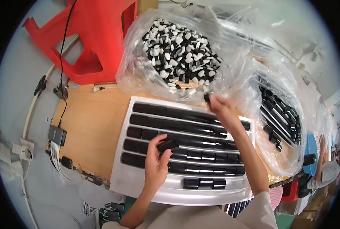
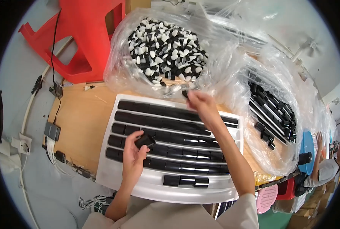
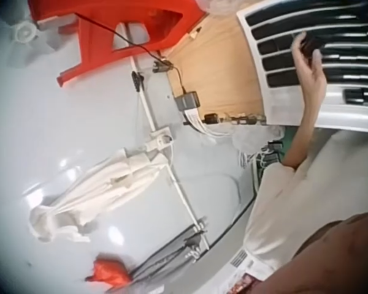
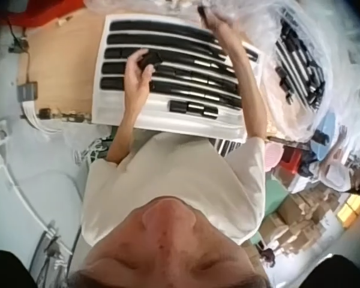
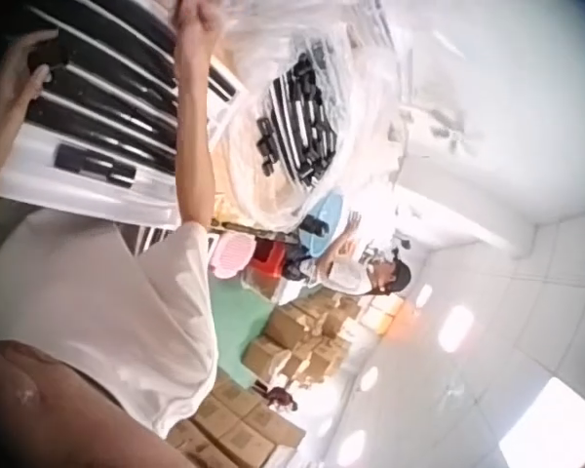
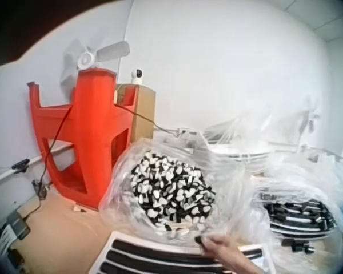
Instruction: Insert small white components into black plastic housings and arrange them in an assembly tray.
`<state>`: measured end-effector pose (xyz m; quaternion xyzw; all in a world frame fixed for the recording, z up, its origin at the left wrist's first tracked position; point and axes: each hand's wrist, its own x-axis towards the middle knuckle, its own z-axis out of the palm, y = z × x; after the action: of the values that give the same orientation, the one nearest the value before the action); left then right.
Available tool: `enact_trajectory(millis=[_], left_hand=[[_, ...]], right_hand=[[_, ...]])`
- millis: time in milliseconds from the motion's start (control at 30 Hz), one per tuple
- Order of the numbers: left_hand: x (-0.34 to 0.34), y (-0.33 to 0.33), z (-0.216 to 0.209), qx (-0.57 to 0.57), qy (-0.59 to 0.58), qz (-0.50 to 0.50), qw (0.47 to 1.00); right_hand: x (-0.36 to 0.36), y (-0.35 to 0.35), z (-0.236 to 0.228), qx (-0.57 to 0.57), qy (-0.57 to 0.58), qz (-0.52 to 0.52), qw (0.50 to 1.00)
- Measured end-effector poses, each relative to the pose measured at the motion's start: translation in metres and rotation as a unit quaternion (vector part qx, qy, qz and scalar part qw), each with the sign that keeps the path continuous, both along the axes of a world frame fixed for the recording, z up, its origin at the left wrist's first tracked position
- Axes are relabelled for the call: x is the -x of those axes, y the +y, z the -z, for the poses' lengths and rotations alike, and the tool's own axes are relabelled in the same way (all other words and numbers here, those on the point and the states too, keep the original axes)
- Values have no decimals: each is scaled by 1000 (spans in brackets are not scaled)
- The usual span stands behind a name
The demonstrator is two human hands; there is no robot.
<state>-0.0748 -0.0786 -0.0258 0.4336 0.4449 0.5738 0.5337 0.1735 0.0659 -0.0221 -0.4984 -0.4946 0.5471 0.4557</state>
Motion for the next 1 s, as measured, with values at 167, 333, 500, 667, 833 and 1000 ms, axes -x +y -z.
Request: enact_trajectory(millis=[167, 333, 500, 667, 833, 1000], left_hand=[[-7, 4, 3, 27, 14, 63, 998], [-14, -3, 2, 28, 52, 142, 988], [-18, -10, 7, 32, 53, 136, 989], [-21, -14, 6, -8, 67, 97, 993], [-21, -12, 3, 3, 98, 100, 990], [-23, -12, 5, 12, 101, 112, 989]], right_hand=[[14, -108, -8, 77, 16, -60, 995], [32, -132, -15, 84, 4, -79, 993], [33, -137, -10, 73, -8, -77, 994], [33, -142, -3, 43, -50, -99, 993], [39, -145, 3, 23, -17, -69, 997], [37, -147, 4, 21, -31, -76, 996]])
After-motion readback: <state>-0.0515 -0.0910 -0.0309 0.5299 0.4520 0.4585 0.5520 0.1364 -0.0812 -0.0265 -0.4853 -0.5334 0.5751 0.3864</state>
